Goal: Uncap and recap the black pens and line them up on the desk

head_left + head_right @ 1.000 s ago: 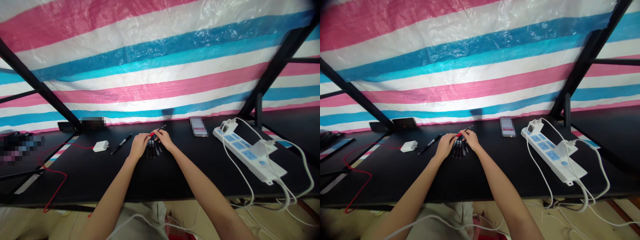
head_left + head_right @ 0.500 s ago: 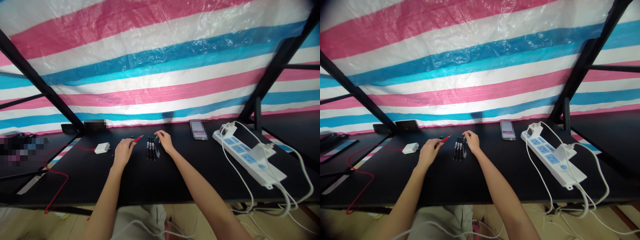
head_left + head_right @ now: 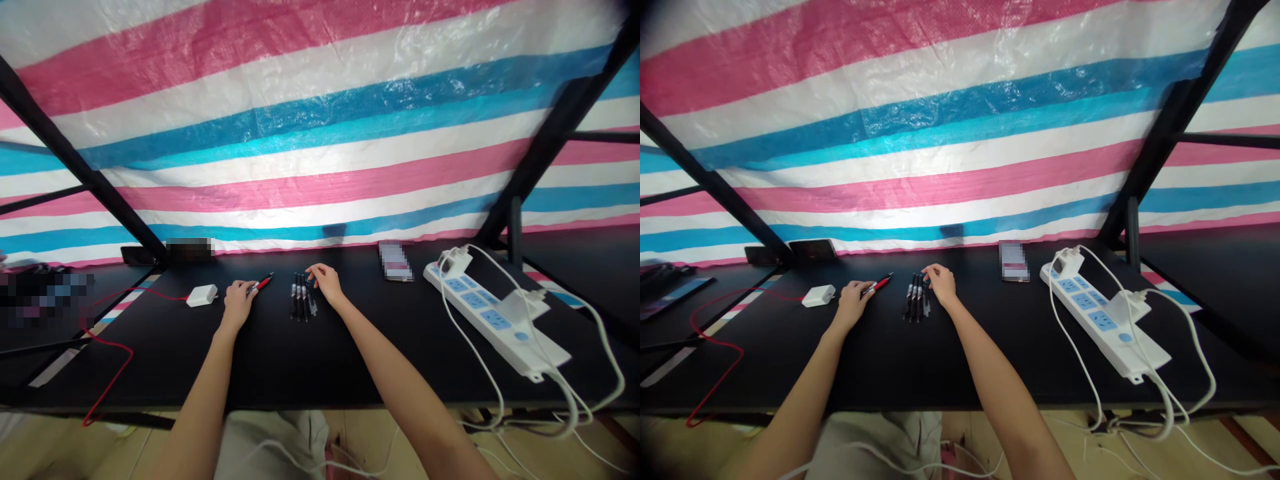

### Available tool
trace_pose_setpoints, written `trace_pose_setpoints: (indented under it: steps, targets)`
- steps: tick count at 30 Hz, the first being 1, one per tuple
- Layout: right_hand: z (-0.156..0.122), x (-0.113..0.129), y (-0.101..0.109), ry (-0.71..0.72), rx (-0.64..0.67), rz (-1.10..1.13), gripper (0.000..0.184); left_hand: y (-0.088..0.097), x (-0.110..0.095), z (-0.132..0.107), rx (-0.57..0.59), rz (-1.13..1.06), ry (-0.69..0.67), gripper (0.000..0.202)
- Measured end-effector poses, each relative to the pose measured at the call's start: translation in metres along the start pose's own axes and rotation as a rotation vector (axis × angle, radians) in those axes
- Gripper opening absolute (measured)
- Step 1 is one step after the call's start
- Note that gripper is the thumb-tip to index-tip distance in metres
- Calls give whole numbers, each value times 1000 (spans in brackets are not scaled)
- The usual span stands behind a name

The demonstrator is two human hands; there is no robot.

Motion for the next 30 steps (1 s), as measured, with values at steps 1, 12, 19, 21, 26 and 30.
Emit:
trace_pose_setpoints:
  steps: [1, 12, 19, 21, 26, 30]
  targets:
    - [0, 0, 0, 1, -1, 6, 28, -2, -1, 6, -3, -24, 0, 31]
    - [-6, 8, 21, -94, -94, -601, 27, -20, -28, 67, -39, -108, 33, 30]
    - [-8, 10, 6, -73, 64, -870, 18, 46, -43, 32, -448, -121, 60, 30]
    - [-10, 11, 3, -47, 73, -904, 15, 38, -66, 32, -315, -221, -85, 32]
    - [-14, 18, 2, -3, 48, -941, 19, -5, -114, 24, 171, -466, -386, 35]
    - [-15, 18, 1, -11, 93, -928, 24, -12, -113, 22, 303, -569, -381, 32]
Point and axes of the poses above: each hand's wrist, its own z-axis towards the middle knuckle, its own y-axis out of the back of the hand, x = y × z, the point moved 10 cm from there along z, towards the middle knuckle, and after that the axes turned 9 degrees about z, right-handed, at the moved point
